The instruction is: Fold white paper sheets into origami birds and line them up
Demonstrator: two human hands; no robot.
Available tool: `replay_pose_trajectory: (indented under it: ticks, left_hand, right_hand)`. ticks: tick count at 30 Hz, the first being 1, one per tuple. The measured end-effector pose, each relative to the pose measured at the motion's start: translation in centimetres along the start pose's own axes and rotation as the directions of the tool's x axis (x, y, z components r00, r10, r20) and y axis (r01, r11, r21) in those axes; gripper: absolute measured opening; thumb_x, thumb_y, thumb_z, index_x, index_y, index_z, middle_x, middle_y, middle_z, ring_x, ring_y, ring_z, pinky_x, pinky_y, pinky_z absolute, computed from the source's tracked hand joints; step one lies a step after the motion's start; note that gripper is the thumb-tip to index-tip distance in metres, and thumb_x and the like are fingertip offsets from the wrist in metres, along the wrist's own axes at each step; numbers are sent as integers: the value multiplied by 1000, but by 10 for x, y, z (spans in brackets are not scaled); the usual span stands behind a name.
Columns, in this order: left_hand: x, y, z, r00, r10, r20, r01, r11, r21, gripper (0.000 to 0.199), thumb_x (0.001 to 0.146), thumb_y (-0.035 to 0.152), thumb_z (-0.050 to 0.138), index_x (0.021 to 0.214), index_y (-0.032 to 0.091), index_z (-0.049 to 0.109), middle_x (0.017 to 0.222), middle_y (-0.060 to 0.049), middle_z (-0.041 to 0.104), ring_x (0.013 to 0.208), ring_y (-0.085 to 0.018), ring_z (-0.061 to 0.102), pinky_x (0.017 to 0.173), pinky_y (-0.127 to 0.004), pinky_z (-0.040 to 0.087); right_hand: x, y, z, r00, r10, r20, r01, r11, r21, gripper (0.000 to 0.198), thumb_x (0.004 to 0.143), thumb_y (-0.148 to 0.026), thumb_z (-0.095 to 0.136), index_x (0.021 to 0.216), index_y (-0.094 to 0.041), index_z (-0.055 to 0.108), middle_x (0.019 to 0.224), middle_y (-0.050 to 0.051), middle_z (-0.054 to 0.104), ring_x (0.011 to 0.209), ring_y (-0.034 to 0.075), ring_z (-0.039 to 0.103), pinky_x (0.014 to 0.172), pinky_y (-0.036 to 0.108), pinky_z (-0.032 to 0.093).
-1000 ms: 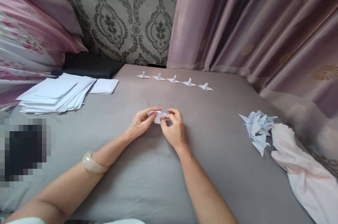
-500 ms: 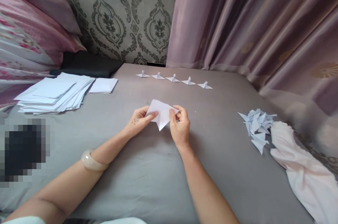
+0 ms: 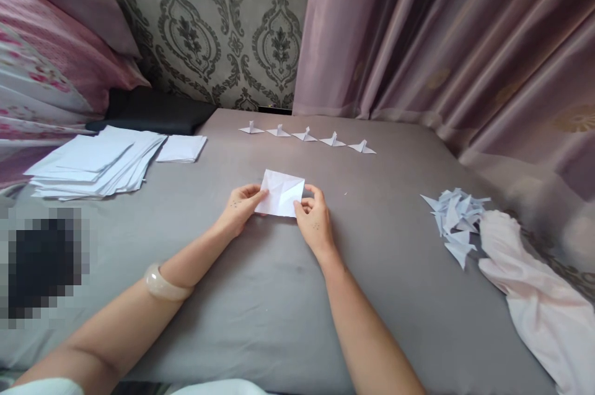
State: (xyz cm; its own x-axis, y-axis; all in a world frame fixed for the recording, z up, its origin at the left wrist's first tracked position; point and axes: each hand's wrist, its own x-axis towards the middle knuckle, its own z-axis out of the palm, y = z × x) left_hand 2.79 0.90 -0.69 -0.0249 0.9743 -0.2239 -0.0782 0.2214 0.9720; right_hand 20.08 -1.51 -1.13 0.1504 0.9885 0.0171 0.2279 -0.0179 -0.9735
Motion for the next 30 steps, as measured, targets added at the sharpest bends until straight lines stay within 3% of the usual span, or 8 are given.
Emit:
replay_pose_trajectory:
  ticks: [6,11,15,17,19,22,25,30]
  left_hand:
    - [-5,-1,-2,991,121,-53,-93,925,367,52,79,28,59,127,14,45,60,0,66,42,-11,53,44,-21,42]
    - [-14,9,-1,996,88,10,-84,903,422,53,83,27,50,133,15,37,56,2,64,41,-12,52,44,-21,43]
    - [-11,7,-3,997,82,5,-75,888,454,53,83,29,51,133,16,37,58,3,62,42,-12,52,48,-23,44]
    - [-9,5,-4,986,165,-19,-131,841,525,51,84,30,52,131,16,39,66,0,64,53,-14,57,57,-26,47]
    - [-8,4,-5,937,350,3,-271,719,640,48,83,30,55,128,17,45,89,-7,65,76,-18,62,70,-31,50]
    - [-11,5,-5,777,577,250,-525,377,763,46,79,35,63,121,21,53,127,-14,53,117,-29,48,95,-44,42]
    - [-18,6,-4,664,540,518,-667,114,736,39,78,30,63,116,24,57,136,-9,51,132,-33,34,108,-53,24]
    - [-20,1,-7,638,440,632,-709,14,705,42,72,9,50,111,24,59,121,-4,64,132,-29,39,112,-55,6]
  right_hand:
    - [5,8,-1,976,-217,-14,205,941,-271,41,79,-21,53,120,-19,51,109,12,63,87,20,62,76,37,52]
    - [1,5,-4,883,-451,132,452,740,-499,46,80,-10,47,125,-20,51,123,11,57,111,25,50,95,43,45]
    - [-2,3,-5,846,-450,285,531,664,-527,49,83,-4,38,127,-22,52,115,7,64,110,23,50,96,39,45]
    - [-2,3,-4,856,-414,309,516,655,-552,51,82,-3,38,128,-22,51,114,7,65,109,24,51,95,40,45]
    - [-3,4,-3,872,-382,306,490,662,-568,54,80,-3,39,130,-20,49,115,7,65,108,24,52,95,40,45]
    - [-3,4,-2,888,-360,284,459,690,-560,57,78,-3,42,132,-18,45,116,7,65,110,23,52,96,40,44]
    - [-4,4,-2,904,-339,261,427,717,-551,58,76,-3,43,132,-18,44,117,7,65,112,22,52,97,40,42]
    - [-4,4,-1,923,-307,234,386,741,-549,58,76,-3,44,132,-19,43,119,8,64,111,23,53,96,42,41]
